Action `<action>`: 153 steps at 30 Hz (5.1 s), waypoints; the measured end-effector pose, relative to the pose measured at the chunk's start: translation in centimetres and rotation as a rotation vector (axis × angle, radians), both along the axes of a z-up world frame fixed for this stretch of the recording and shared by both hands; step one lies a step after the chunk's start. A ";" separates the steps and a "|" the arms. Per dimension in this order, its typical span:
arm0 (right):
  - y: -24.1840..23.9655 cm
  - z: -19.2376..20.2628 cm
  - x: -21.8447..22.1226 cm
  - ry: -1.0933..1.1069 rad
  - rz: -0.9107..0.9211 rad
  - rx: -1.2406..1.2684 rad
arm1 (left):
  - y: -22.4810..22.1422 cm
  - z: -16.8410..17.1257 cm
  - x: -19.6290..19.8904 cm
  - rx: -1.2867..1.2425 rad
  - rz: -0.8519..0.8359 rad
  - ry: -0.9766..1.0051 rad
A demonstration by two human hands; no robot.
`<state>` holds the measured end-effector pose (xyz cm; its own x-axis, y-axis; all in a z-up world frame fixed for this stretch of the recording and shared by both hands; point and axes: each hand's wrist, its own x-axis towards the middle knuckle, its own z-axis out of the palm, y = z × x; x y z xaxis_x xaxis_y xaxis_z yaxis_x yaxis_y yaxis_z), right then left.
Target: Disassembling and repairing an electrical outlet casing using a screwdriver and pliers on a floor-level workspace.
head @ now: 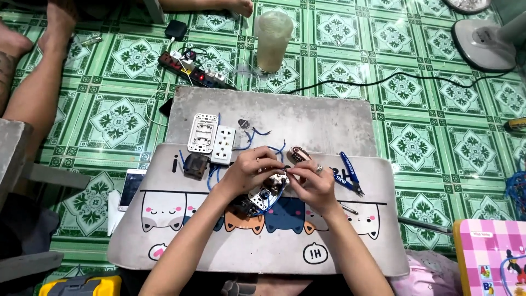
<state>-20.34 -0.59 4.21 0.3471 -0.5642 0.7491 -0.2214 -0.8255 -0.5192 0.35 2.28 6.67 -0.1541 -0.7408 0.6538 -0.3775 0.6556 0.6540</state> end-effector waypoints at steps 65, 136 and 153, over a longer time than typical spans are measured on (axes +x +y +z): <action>0.5 -0.1 0.5 0.059 -0.097 -0.148 | 0.1 -0.8 -0.1 0.117 -0.054 -0.023; 1.1 0.1 1.0 -0.234 0.088 0.511 | 0.1 0.2 -0.7 0.060 -0.060 0.151; 0.6 0.2 1.1 -0.005 -0.147 -0.124 | 0.3 -1.2 -0.6 0.452 -0.081 0.422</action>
<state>-19.24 0.05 4.42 0.2643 -0.5116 0.8176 -0.3421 -0.8423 -0.4165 -0.21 2.56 5.52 -0.0184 -0.9552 0.2954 0.0136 0.2952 0.9554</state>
